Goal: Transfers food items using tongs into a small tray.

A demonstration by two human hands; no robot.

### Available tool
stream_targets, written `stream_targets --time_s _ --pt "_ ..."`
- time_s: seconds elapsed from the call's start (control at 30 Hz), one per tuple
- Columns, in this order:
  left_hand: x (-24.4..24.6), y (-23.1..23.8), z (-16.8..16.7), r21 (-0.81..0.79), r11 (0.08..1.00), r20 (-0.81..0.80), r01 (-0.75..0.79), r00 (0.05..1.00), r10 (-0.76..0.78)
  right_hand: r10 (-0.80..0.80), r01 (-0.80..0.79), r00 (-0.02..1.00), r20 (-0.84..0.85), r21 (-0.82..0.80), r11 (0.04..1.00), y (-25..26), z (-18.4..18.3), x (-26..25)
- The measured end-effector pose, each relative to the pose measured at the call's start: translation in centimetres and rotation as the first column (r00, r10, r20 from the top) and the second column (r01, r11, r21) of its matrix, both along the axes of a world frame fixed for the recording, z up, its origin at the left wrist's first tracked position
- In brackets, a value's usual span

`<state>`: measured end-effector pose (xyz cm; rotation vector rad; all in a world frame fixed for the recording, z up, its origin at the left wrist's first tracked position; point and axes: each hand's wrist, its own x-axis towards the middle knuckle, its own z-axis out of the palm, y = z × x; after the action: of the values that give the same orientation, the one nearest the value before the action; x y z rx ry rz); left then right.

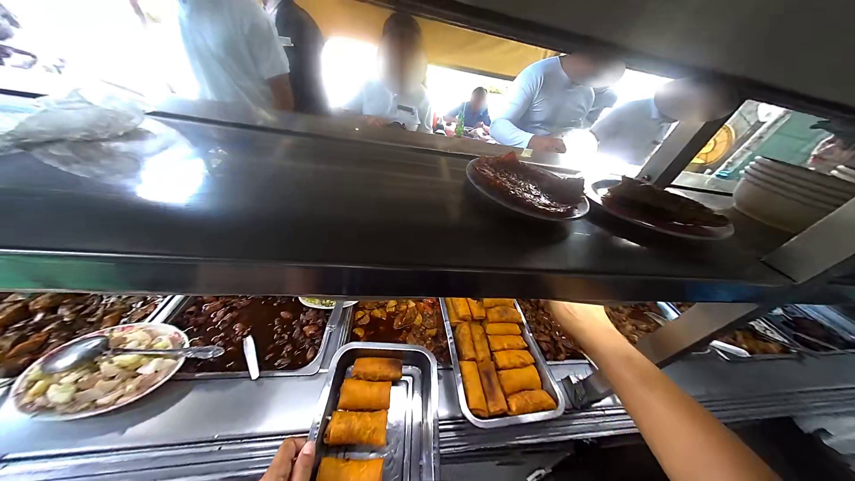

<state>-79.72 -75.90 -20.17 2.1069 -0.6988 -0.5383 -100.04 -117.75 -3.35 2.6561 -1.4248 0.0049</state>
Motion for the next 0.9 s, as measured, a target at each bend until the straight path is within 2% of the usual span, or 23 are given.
stream_targets --time_s 0.13,0.17,0.23,0.3,0.33,0.4,0.5,0.57,0.63,0.7,0.8,0.9 --pt "0.0 0.0 0.1 -0.009 1.0 0.001 0.007 1.0 -0.007 0.027 -0.03 0.997 -0.066 -0.045 0.999 0.3 1.2 -1.7" --pt "0.0 0.0 0.3 -0.008 1.0 -0.009 0.005 1.0 -0.005 0.093 -0.097 0.994 -0.055 -0.077 0.992 0.7 1.7 -2.5" --pt "-0.3 -0.1 1.0 0.003 1.0 -0.031 -0.02 0.999 0.02 0.332 -0.326 0.943 0.024 -0.133 0.936 1.7 2.5 -4.3" --pt "-0.4 -0.3 1.3 -0.001 0.999 -0.043 -0.053 0.998 0.053 0.565 -0.559 0.816 0.127 -0.077 0.825 3.6 3.3 -4.5" --pt "-0.3 -0.4 1.2 -0.006 0.998 -0.05 -0.065 0.997 0.065 0.638 -0.645 0.752 0.163 -0.014 0.764 4.8 3.3 -3.9" --pt "0.0 -0.4 0.8 -0.027 0.997 -0.075 -0.074 0.995 0.072 0.734 -0.758 0.651 0.193 0.231 0.611 7.8 3.1 -1.5" --pt "0.4 -0.4 0.2 -0.066 0.995 -0.105 -0.073 0.992 0.066 0.865 -0.715 0.499 0.062 0.594 0.37 12.2 2.1 4.7" --pt "0.5 -0.3 0.0 -0.093 0.993 -0.114 -0.068 0.992 0.057 0.916 -0.638 0.401 -0.02 0.711 0.296 14.9 1.3 8.9" --pt "0.6 -0.4 0.1 -0.098 0.993 -0.114 -0.069 0.992 0.057 0.934 -0.562 0.343 -0.1 0.775 0.29 16.9 0.4 12.2" --pt "0.7 -0.4 0.3 -0.093 0.993 -0.117 -0.067 0.992 0.056 0.929 -0.514 0.337 -0.156 0.796 0.32 17.7 -0.3 14.0" --pt "0.7 -0.4 0.6 -0.096 0.993 -0.12 -0.072 0.991 0.06 0.9 -0.522 0.389 -0.197 0.758 0.391 17.9 1.0 13.8" --pt "0.4 0.0 0.9 -0.073 0.997 -0.122 -0.034 0.992 0.025 0.853 -0.574 0.497 -0.159 0.677 0.461 18.0 3.8 10.4"
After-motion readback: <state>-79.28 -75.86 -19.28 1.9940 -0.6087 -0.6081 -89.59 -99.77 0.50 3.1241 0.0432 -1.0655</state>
